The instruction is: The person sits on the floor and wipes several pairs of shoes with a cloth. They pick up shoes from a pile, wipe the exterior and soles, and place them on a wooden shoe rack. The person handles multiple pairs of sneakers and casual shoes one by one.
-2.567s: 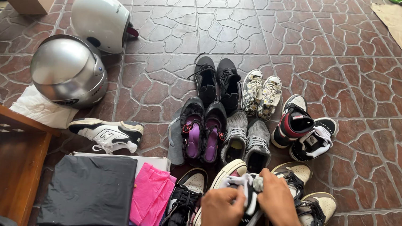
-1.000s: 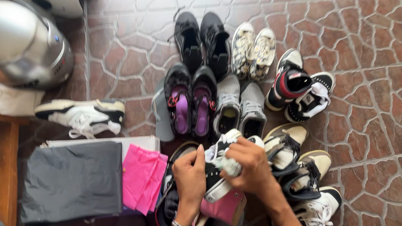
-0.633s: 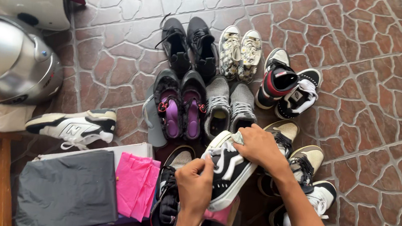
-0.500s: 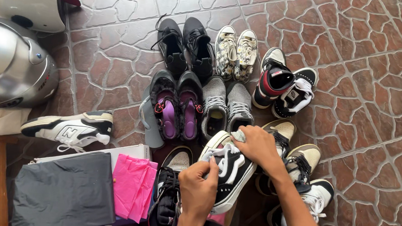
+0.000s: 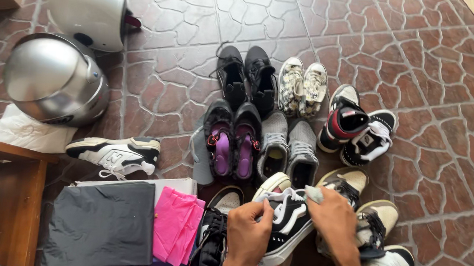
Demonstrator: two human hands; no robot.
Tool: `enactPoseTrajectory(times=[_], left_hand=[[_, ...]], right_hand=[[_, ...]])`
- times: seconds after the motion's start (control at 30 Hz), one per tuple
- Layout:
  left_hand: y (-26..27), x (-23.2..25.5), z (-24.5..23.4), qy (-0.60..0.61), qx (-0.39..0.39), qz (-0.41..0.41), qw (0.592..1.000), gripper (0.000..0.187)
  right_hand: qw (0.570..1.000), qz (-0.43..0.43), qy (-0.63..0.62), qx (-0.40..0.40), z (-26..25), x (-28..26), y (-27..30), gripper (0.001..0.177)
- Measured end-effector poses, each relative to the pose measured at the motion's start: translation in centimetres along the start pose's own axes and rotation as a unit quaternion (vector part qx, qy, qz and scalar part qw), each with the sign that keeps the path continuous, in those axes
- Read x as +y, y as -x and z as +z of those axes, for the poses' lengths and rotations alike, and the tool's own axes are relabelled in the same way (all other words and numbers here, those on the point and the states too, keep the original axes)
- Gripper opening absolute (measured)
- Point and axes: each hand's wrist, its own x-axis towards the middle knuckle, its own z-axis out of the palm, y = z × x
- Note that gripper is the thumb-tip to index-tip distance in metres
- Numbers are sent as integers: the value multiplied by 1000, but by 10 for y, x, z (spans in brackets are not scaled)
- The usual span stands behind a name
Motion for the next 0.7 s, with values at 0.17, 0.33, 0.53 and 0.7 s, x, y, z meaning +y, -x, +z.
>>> enactPoseTrajectory(times=[0.17, 0.33, 0.53, 0.7], left_hand=[[-2, 2, -9, 13, -39, -50, 998, 35], [-2, -1, -6, 16, -26, -41, 999, 34], [-3, -11, -5, 6, -3, -35, 999, 33], [-5, -17, -4, -16, -8, -54, 998, 35]], right_hand=[[982, 80, -170, -15, -26, 7, 15, 35], [909, -307, -282, -11, -14, 1, 56, 30], [823, -478, -301, -55, -15, -9, 69, 38], [846, -475, -241, 7, -8, -8, 62, 42]])
